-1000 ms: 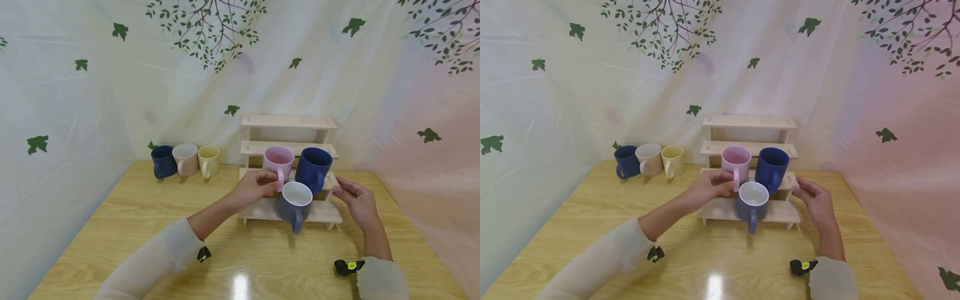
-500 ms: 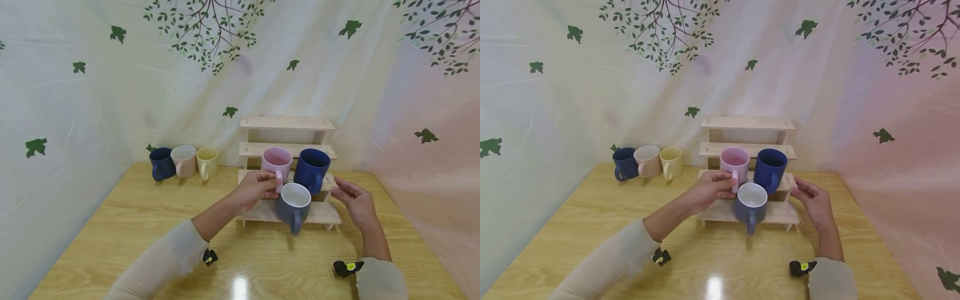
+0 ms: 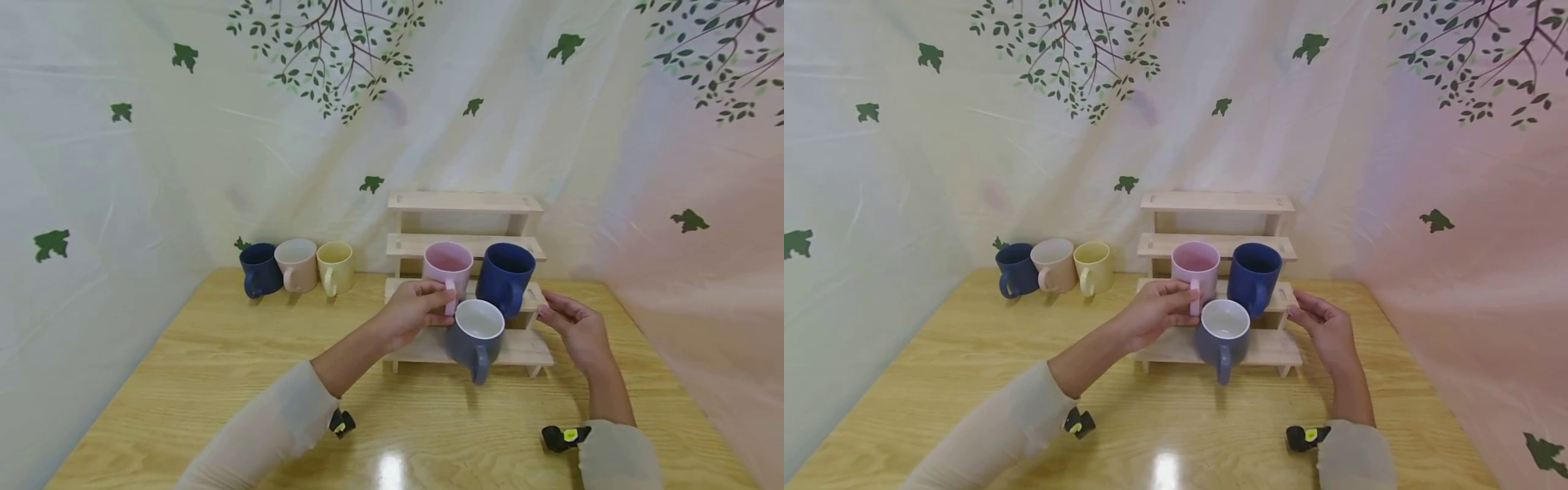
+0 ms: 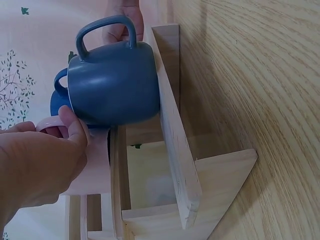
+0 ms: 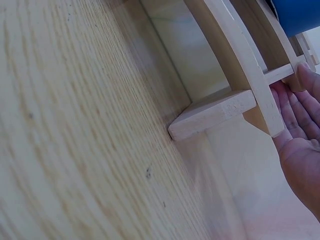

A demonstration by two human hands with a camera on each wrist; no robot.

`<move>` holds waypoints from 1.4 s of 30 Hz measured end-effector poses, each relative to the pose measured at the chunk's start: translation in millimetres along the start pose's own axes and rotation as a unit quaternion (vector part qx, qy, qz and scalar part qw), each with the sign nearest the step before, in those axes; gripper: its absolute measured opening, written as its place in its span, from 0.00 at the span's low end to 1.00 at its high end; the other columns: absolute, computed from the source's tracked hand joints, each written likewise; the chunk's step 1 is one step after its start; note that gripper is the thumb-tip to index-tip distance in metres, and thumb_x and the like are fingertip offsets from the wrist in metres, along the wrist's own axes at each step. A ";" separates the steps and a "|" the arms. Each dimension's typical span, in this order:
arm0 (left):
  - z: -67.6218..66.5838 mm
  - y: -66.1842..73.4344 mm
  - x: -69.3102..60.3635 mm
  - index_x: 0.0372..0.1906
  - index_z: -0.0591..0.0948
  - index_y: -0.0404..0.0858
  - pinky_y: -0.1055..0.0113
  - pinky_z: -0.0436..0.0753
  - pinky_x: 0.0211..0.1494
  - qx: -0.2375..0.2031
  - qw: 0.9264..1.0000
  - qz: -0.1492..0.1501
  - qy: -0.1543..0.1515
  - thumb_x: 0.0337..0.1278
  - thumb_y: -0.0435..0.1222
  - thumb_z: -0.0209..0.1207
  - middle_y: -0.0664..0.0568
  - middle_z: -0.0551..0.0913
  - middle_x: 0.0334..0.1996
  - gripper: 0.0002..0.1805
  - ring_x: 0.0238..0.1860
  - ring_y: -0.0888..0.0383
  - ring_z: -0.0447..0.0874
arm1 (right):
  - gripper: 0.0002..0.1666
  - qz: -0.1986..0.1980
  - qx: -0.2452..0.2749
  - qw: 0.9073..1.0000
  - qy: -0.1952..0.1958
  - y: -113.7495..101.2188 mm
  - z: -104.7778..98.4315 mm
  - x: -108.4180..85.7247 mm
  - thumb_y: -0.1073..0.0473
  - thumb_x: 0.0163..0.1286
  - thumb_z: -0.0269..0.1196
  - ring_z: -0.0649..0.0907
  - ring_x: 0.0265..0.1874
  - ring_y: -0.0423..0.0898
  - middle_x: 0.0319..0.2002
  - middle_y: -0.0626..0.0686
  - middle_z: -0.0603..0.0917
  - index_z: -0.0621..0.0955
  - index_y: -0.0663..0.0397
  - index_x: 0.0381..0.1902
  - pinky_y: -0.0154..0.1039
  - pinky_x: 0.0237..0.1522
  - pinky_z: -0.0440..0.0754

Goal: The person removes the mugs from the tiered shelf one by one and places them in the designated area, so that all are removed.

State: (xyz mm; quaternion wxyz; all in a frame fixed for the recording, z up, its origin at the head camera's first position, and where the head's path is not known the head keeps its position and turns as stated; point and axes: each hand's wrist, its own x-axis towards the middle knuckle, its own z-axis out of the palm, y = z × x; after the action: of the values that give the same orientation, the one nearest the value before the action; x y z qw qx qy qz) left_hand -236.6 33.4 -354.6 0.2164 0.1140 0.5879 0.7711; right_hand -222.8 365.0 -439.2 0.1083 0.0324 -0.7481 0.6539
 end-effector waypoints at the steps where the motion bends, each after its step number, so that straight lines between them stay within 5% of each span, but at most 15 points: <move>1: 0.1 0.1 -0.4 0.47 0.80 0.26 0.59 0.88 0.51 -0.002 1.000 -0.001 -0.001 0.72 0.30 0.60 0.41 0.82 0.47 0.09 0.43 0.53 0.84 | 0.32 0.001 0.004 1.000 0.000 0.3 0.0 0.2 0.56 0.72 0.68 0.90 0.41 0.38 0.45 0.39 0.88 0.75 0.66 0.68 0.25 0.48 0.83; 9: -1.2 -0.7 -3.3 0.51 0.79 0.24 0.59 0.89 0.51 -0.001 1.000 0.005 0.007 0.73 0.30 0.58 0.44 0.81 0.44 0.11 0.43 0.54 0.84 | 0.32 -0.003 0.005 1.000 -0.002 0.9 -0.3 -0.6 0.56 0.72 0.68 0.90 0.41 0.38 0.46 0.39 0.88 0.75 0.66 0.68 0.25 0.48 0.83; 16: -7.7 1.8 -7.5 0.44 0.80 0.28 0.65 0.88 0.44 0.005 0.999 0.014 0.030 0.73 0.31 0.58 0.48 0.79 0.40 0.07 0.40 0.54 0.82 | 0.32 0.000 0.003 1.000 0.001 -1.3 -0.4 -0.9 0.57 0.72 0.67 0.89 0.41 0.38 0.45 0.38 0.87 0.74 0.69 0.68 0.25 0.48 0.83; 24: -25.9 6.1 -12.4 0.40 0.79 0.31 0.67 0.84 0.45 0.017 0.999 0.027 0.023 0.74 0.32 0.56 0.47 0.79 0.36 0.06 0.41 0.52 0.80 | 0.33 0.002 0.008 1.000 0.002 -0.3 -0.5 0.6 0.58 0.72 0.67 0.89 0.41 0.37 0.46 0.38 0.87 0.73 0.70 0.69 0.25 0.48 0.83; 42: -69.1 22.6 -39.7 0.46 0.81 0.28 0.62 0.86 0.50 0.041 0.998 0.034 -0.016 0.75 0.30 0.53 0.46 0.82 0.39 0.09 0.44 0.52 0.81 | 0.33 -0.004 0.022 1.000 -0.003 1.9 0.8 1.7 0.59 0.73 0.67 0.89 0.40 0.37 0.46 0.39 0.87 0.72 0.72 0.69 0.25 0.48 0.83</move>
State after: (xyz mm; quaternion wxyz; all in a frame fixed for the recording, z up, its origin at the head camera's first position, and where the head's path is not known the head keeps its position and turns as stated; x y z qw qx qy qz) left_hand -235.9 -49.3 -349.4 0.1946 0.1554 0.6108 0.7516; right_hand -224.9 364.6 -440.8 0.1083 0.0399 -0.7334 0.6700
